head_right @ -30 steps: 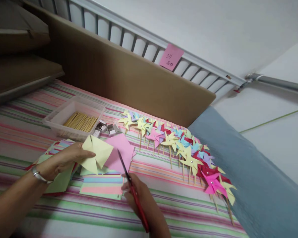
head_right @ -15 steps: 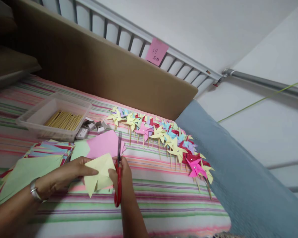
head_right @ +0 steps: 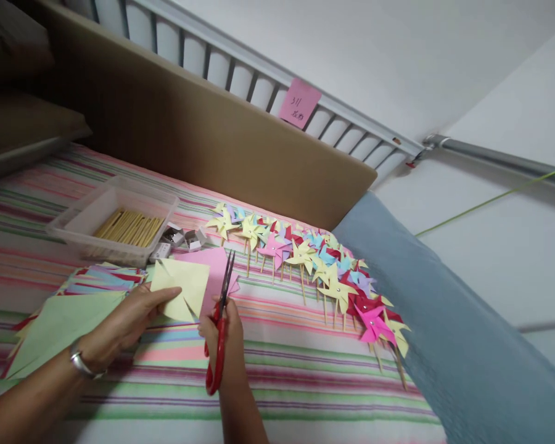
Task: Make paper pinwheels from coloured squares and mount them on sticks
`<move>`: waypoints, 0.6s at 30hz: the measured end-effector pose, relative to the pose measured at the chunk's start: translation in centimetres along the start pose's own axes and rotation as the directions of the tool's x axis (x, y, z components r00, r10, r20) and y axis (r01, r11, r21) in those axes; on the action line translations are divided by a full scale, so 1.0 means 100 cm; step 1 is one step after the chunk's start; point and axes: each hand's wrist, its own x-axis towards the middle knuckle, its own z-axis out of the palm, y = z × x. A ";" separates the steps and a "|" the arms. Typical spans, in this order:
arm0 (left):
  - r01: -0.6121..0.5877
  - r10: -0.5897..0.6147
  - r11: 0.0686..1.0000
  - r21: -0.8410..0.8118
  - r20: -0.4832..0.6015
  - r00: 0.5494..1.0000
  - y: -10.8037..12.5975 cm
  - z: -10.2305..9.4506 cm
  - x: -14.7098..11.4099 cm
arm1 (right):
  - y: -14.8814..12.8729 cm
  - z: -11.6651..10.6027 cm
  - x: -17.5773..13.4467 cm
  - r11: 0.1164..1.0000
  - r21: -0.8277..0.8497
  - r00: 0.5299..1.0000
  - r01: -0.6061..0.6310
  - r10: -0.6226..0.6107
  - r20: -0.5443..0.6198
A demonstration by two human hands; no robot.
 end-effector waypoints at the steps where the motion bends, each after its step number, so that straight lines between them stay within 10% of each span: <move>1: -0.036 0.036 0.999 0.027 -0.026 0.999 0.007 -0.005 0.002 | -0.001 -0.002 -0.002 1.000 -0.023 0.999 -0.010 0.011 0.038; 8: -0.041 0.041 0.999 0.031 -0.007 0.999 0.037 -0.027 0.006 | -0.016 -0.010 -0.024 0.959 -0.275 0.938 -0.072 0.158 0.307; 18: -0.064 0.062 0.994 0.084 0.029 0.998 0.035 -0.033 0.010 | -0.019 -0.010 -0.024 0.890 -0.409 0.883 -0.200 0.344 0.318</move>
